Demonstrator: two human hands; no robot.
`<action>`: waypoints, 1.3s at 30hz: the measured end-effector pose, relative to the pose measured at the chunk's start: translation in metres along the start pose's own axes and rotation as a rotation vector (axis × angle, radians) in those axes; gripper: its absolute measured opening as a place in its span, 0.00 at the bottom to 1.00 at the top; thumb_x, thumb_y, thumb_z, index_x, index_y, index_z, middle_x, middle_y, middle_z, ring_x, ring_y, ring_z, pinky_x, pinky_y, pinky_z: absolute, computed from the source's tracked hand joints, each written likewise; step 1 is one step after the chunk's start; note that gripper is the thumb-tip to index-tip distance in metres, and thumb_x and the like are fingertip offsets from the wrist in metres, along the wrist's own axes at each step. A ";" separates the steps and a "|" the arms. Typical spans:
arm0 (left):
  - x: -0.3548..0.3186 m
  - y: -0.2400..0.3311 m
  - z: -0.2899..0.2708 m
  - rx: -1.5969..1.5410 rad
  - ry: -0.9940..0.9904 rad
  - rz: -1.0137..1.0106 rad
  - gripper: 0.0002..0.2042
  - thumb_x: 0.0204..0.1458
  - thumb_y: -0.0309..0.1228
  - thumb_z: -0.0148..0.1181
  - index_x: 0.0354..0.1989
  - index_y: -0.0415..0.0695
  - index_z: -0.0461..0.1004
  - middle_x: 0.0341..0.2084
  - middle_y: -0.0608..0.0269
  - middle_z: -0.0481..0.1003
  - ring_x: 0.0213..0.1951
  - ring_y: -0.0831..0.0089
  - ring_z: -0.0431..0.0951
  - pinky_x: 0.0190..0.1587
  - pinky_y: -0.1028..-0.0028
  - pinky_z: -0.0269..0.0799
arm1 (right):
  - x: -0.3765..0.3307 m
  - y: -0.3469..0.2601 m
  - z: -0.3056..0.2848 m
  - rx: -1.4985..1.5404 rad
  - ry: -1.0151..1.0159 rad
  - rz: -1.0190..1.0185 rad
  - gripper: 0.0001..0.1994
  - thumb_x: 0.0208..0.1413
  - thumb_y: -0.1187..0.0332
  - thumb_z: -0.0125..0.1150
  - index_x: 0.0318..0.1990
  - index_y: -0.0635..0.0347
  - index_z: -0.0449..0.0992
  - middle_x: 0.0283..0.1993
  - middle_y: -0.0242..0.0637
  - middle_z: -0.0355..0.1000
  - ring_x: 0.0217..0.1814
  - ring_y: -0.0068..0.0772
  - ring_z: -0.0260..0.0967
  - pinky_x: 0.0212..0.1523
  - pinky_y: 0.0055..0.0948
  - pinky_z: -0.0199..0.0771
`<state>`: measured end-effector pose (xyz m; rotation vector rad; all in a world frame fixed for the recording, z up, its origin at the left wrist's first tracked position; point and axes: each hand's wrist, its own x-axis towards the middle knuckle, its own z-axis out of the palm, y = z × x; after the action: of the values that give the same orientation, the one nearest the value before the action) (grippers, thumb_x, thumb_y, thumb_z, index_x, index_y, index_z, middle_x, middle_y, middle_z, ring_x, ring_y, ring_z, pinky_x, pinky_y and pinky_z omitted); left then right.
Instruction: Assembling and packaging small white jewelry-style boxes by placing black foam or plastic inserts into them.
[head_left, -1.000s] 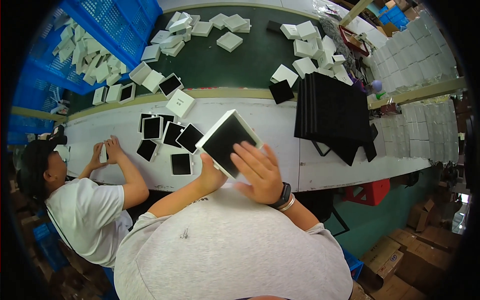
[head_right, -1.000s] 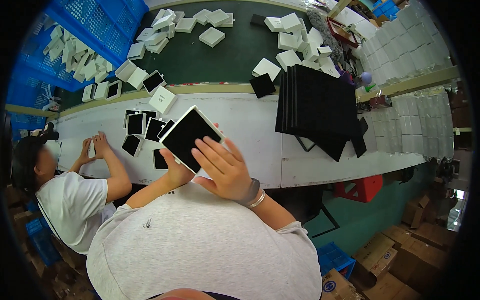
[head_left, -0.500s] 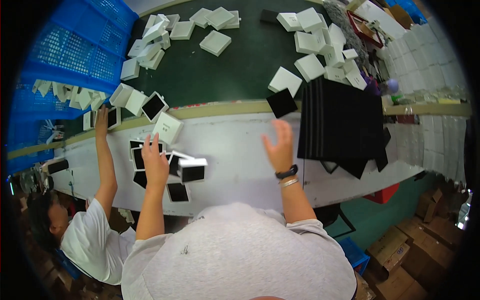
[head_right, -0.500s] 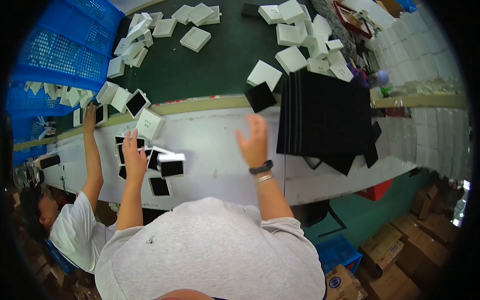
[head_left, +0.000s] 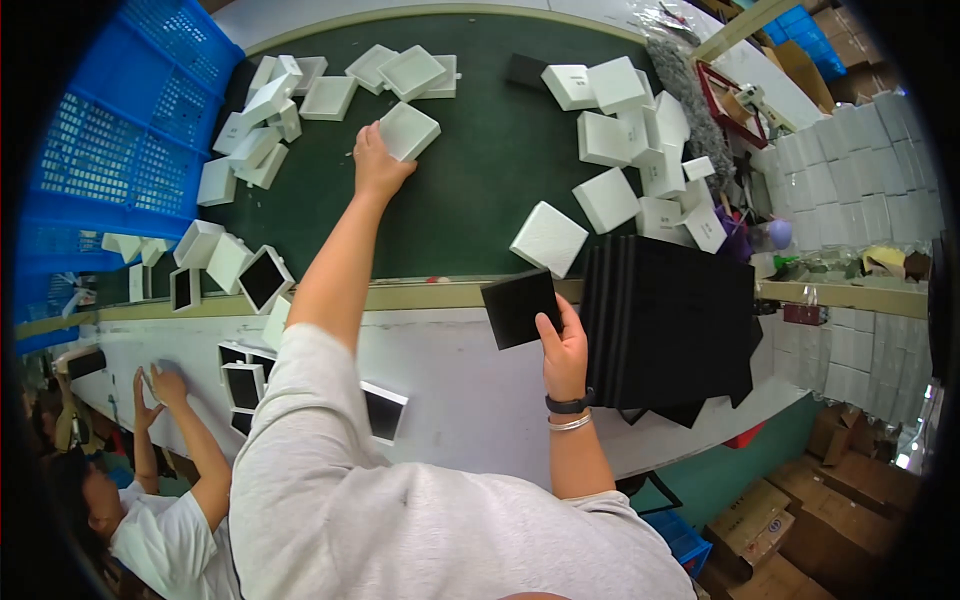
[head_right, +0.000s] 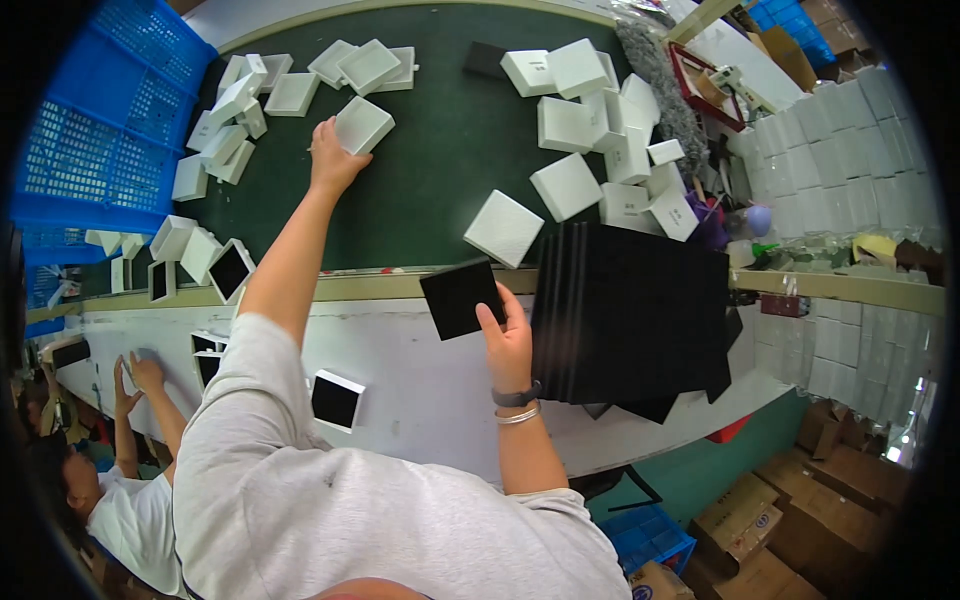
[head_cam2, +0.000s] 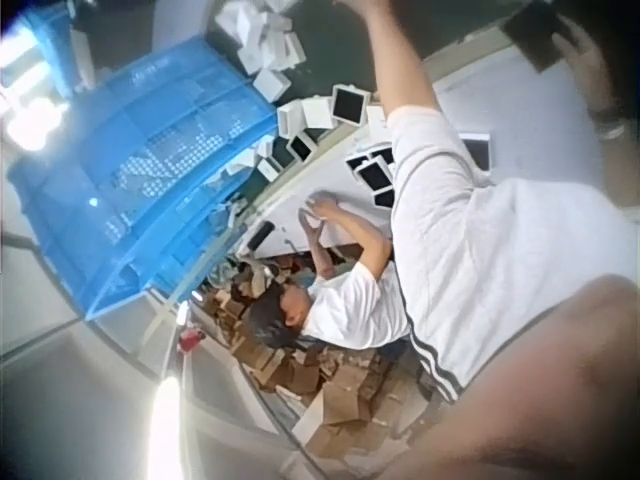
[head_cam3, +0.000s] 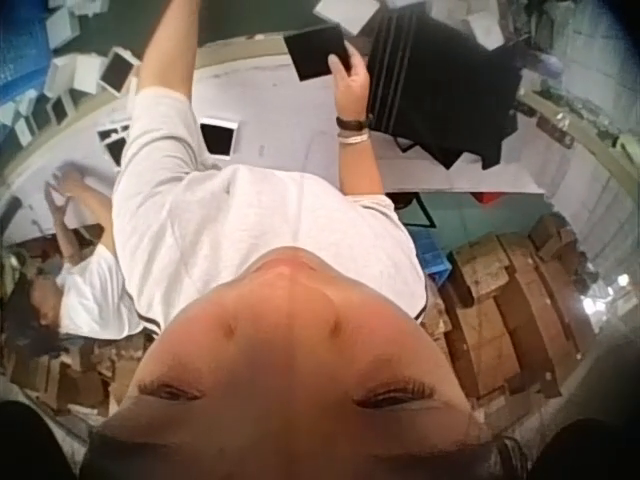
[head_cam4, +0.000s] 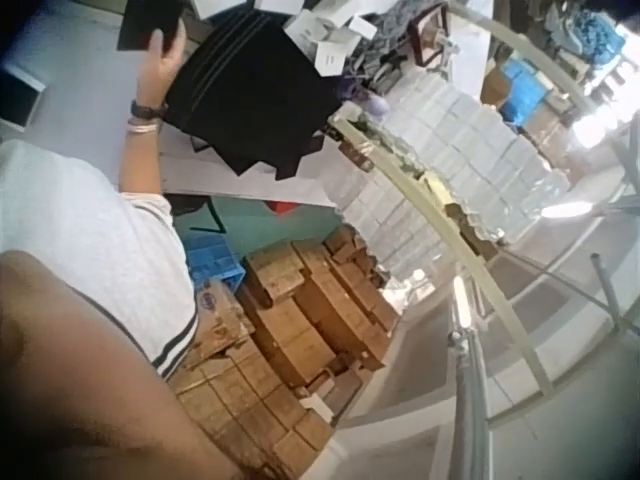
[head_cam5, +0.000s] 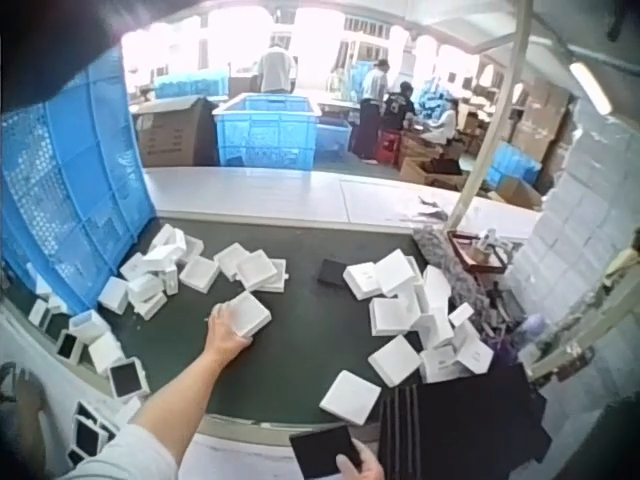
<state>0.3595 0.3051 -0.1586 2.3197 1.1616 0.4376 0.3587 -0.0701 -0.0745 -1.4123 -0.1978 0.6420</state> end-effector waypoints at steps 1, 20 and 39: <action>-0.020 0.005 -0.003 -0.004 0.089 0.233 0.52 0.28 0.35 0.74 0.65 0.42 0.48 0.56 0.44 0.58 0.60 0.47 0.56 0.62 0.57 0.55 | 0.000 -0.015 0.003 0.036 0.006 -0.074 0.21 0.59 0.72 0.55 0.59 0.67 0.62 0.53 0.37 0.68 0.53 0.23 0.64 0.55 0.22 0.62; -0.334 0.127 -0.197 -0.286 0.268 0.711 0.54 0.26 0.27 0.77 0.64 0.41 0.45 0.53 0.47 0.48 0.55 0.53 0.53 0.53 0.58 0.61 | -0.137 -0.093 0.075 -1.076 -0.153 -0.532 0.27 0.62 0.61 0.47 0.65 0.64 0.55 0.69 0.50 0.47 0.72 0.53 0.40 0.68 0.46 0.41; -0.342 0.094 -0.202 -0.636 -0.142 0.488 0.48 0.25 0.24 0.73 0.62 0.46 0.53 0.54 0.52 0.54 0.57 0.58 0.60 0.54 0.62 0.66 | -0.158 -0.076 0.061 -0.834 -0.543 -0.772 0.19 0.50 0.58 0.62 0.47 0.57 0.73 0.61 0.40 0.64 0.67 0.40 0.57 0.64 0.41 0.54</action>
<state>0.1214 0.0397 0.0406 1.9890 0.2986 0.6831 0.2218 -0.1029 0.0469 -1.7284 -1.4997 0.2633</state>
